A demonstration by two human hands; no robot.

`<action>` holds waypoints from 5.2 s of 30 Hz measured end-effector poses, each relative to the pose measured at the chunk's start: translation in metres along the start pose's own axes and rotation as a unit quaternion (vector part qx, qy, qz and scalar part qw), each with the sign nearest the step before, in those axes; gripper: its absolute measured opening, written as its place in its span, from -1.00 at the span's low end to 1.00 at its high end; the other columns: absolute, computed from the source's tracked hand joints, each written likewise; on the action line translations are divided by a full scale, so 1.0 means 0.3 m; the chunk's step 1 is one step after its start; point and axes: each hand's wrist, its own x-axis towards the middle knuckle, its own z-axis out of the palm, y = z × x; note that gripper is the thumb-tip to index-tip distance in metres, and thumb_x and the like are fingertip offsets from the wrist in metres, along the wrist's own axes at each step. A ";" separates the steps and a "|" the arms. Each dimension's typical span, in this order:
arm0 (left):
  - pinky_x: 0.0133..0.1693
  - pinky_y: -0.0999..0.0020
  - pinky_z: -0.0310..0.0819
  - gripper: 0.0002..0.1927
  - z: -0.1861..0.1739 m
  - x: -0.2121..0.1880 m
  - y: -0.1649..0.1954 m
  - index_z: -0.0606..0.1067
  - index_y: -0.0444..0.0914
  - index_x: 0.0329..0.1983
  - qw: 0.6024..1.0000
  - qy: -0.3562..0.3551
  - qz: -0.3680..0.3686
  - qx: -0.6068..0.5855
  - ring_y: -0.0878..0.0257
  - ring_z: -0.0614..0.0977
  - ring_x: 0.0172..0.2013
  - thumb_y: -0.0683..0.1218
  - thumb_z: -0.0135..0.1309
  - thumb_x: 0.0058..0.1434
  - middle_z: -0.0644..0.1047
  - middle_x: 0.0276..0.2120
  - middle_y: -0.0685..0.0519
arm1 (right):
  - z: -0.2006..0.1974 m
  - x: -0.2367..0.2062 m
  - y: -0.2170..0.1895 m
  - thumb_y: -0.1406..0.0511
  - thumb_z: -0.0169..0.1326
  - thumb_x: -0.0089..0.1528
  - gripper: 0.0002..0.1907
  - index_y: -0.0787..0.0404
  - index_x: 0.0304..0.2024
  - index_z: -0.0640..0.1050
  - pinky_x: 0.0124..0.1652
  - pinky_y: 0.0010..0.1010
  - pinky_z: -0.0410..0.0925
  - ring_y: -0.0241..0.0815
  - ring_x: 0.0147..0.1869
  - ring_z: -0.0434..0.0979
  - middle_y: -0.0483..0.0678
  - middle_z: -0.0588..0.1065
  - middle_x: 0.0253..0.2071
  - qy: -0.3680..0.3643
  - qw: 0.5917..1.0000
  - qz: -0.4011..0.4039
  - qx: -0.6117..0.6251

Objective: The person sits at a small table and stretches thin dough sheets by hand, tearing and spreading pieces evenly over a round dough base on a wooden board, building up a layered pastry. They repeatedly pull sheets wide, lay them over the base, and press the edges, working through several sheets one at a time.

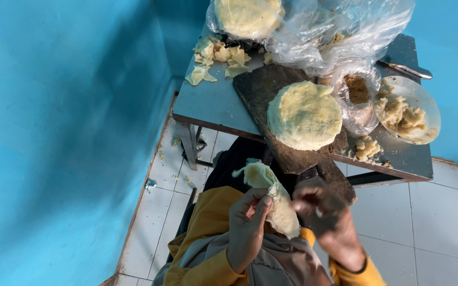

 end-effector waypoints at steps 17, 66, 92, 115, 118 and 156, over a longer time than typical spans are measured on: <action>-0.10 0.47 0.42 -0.88 0.021 -0.013 0.015 0.38 -0.28 -0.08 0.997 -0.020 0.025 0.072 0.40 0.47 -0.21 -0.16 0.03 0.40 0.47 -0.23 0.05 | 0.062 -0.025 -0.044 0.51 0.17 0.12 -0.86 0.28 -0.27 0.56 -0.29 -0.47 0.48 -0.32 -0.26 0.61 -0.06 0.57 -0.28 0.031 0.994 0.018 -0.101; -0.07 0.49 0.46 -0.84 0.027 -0.037 -0.021 0.32 -0.29 -0.07 1.000 -0.016 0.007 0.007 0.41 0.50 -0.15 -0.15 0.03 0.41 0.47 -0.15 0.05 | 0.058 -0.029 -0.102 0.48 0.13 0.17 -0.87 0.33 -0.22 0.60 -0.17 -0.40 0.52 -0.18 -0.13 0.69 0.00 0.61 -0.17 0.033 0.991 0.022 -0.128; -0.05 0.50 0.44 -0.63 0.014 -0.048 -0.054 0.20 -0.32 0.18 0.999 -0.039 0.013 0.031 0.44 0.44 -0.14 -0.18 0.01 0.40 0.38 -0.08 0.03 | 0.013 -0.045 0.079 0.43 -0.04 0.37 -0.87 0.36 -0.04 0.43 -0.35 -0.46 0.36 -0.30 -0.34 0.48 0.11 0.52 -0.33 0.064 0.969 0.175 0.160; 0.02 0.36 0.46 -0.55 -0.016 -0.039 -0.045 0.38 -0.47 0.24 1.000 0.007 -0.016 -0.008 0.33 0.54 -0.09 -0.04 0.05 0.46 0.53 -0.03 -0.06 | 0.040 -0.052 0.075 0.54 0.00 0.26 -0.79 0.35 -0.05 0.46 -0.12 -0.47 0.56 -0.27 -0.12 0.63 -0.01 0.55 -0.10 0.042 0.988 0.058 0.134; -0.05 0.37 0.43 -0.61 -0.018 -0.046 -0.047 0.40 -0.44 0.23 0.999 0.028 -0.012 -0.019 0.33 0.50 -0.13 -0.09 0.02 0.46 0.51 -0.07 -0.05 | 0.020 -0.030 0.093 0.53 0.02 0.38 -0.67 0.44 0.21 0.48 -0.37 -0.50 0.26 -0.24 -0.30 0.39 0.17 0.53 -0.15 0.071 0.944 0.216 0.240; 0.06 0.22 0.50 -0.53 -0.043 -0.042 -0.115 0.42 -0.41 0.21 0.988 0.094 -0.006 -0.124 0.21 0.60 -0.02 -0.03 0.14 0.36 0.55 0.03 -0.07 | 0.077 -0.065 0.269 0.36 0.20 0.26 -0.85 0.28 -0.15 0.55 -0.21 -0.33 0.51 -0.19 -0.22 0.58 0.01 0.58 -0.24 0.144 0.910 0.157 0.355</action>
